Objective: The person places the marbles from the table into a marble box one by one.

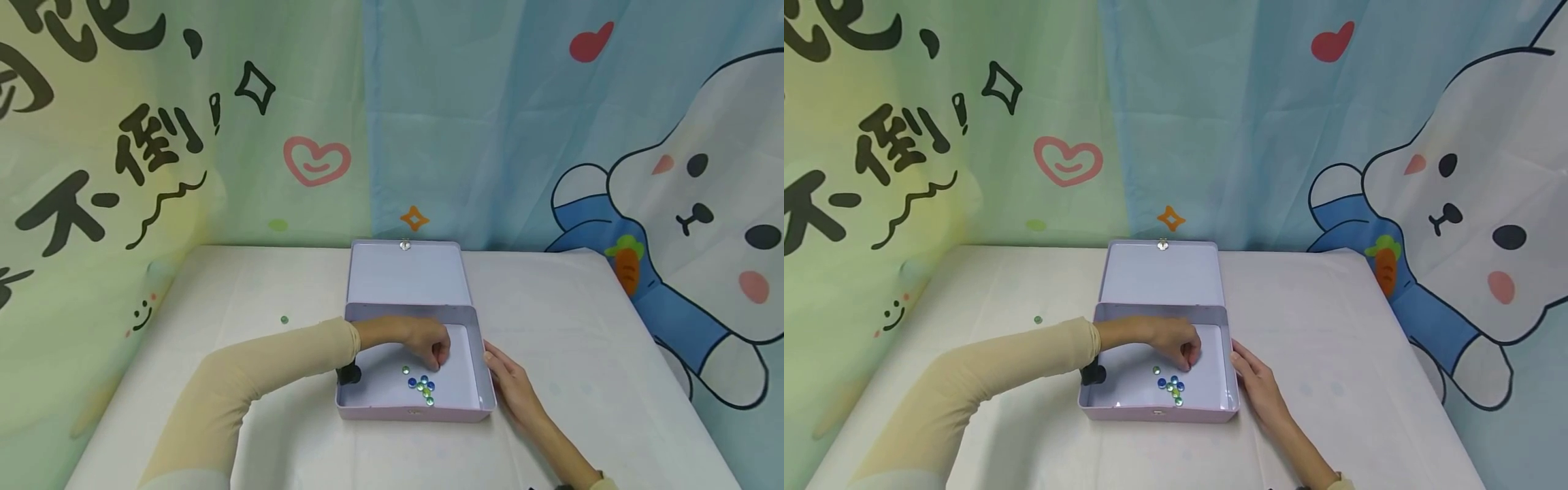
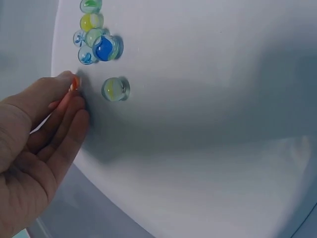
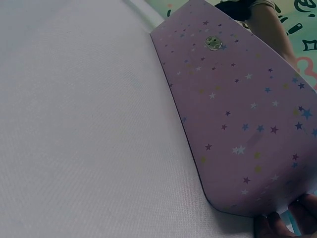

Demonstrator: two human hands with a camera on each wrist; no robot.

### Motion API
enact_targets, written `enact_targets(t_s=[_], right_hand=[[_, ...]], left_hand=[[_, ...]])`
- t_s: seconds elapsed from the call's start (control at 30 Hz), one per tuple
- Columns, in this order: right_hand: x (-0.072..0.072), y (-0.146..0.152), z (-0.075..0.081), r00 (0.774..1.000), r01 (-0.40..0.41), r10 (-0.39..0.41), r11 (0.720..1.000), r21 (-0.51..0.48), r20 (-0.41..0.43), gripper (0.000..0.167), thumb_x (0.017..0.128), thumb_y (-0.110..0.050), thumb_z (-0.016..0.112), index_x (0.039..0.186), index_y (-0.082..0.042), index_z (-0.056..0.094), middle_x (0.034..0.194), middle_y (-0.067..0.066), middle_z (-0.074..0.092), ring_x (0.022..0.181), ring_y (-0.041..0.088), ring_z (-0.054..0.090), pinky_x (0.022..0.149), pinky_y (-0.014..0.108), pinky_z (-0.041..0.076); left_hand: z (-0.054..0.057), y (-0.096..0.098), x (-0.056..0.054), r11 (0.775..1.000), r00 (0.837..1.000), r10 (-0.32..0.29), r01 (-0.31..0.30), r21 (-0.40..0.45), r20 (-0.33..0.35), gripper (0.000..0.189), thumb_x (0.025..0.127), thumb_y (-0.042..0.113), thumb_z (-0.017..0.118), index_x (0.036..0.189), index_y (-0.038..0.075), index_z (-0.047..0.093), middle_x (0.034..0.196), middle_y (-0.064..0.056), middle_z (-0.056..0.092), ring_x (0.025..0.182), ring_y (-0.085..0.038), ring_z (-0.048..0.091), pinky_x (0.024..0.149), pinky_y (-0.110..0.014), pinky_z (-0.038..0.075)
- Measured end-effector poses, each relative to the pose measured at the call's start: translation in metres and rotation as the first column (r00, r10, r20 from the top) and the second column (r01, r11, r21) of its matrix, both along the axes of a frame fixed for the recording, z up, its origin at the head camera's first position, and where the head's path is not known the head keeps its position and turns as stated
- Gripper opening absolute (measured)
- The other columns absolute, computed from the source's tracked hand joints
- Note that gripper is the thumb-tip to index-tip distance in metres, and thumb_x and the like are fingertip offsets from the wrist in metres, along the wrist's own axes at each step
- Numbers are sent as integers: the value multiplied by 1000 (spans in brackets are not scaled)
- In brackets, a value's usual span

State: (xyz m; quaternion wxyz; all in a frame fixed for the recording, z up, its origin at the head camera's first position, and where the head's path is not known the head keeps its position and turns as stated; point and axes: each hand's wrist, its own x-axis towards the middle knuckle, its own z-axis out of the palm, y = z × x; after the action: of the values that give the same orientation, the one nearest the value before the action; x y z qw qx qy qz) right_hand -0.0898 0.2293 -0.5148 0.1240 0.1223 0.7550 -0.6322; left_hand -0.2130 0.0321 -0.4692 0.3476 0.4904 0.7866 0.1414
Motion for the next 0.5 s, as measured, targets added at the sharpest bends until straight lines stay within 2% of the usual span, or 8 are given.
enact_targets(t_s=[0.1,0.2,0.33,0.5], right_hand=[[0,0,1,1000,-1,1,1000,-7,-3,60,102,-39,44,150,-4,33,157,14,32,143,29,32,92,6,40],[0,0,1,1000,-12,12,1000,-8,-2,60,103,-39,44,150,-4,32,157,16,30,144,31,32,103,19,42],[0,0,1,1000,-20,20,1000,-8,-1,60,103,-39,43,150,-4,33,158,16,29,145,32,30,114,41,32],[0,0,2,1000,-12,12,1000,-3,-4,60,102,-38,44,150,-3,32,158,16,29,146,32,28,115,45,28]], left_hand=[[4,1,-2,1000,1000,-24,24,0,-5,11,87,16,73,94,8,70,83,3,64,73,-2,52,65,-10,42],[18,2,-7,998,999,-41,42,38,-23,16,90,22,70,99,9,69,87,3,64,77,-3,52,67,-10,43],[52,2,-18,989,999,-15,19,148,-31,18,94,28,65,102,12,69,93,3,66,82,-4,56,72,-12,46],[95,-11,-31,952,1000,28,-25,305,-5,18,96,25,62,106,13,69,96,2,69,86,-5,60,77,-16,49]])
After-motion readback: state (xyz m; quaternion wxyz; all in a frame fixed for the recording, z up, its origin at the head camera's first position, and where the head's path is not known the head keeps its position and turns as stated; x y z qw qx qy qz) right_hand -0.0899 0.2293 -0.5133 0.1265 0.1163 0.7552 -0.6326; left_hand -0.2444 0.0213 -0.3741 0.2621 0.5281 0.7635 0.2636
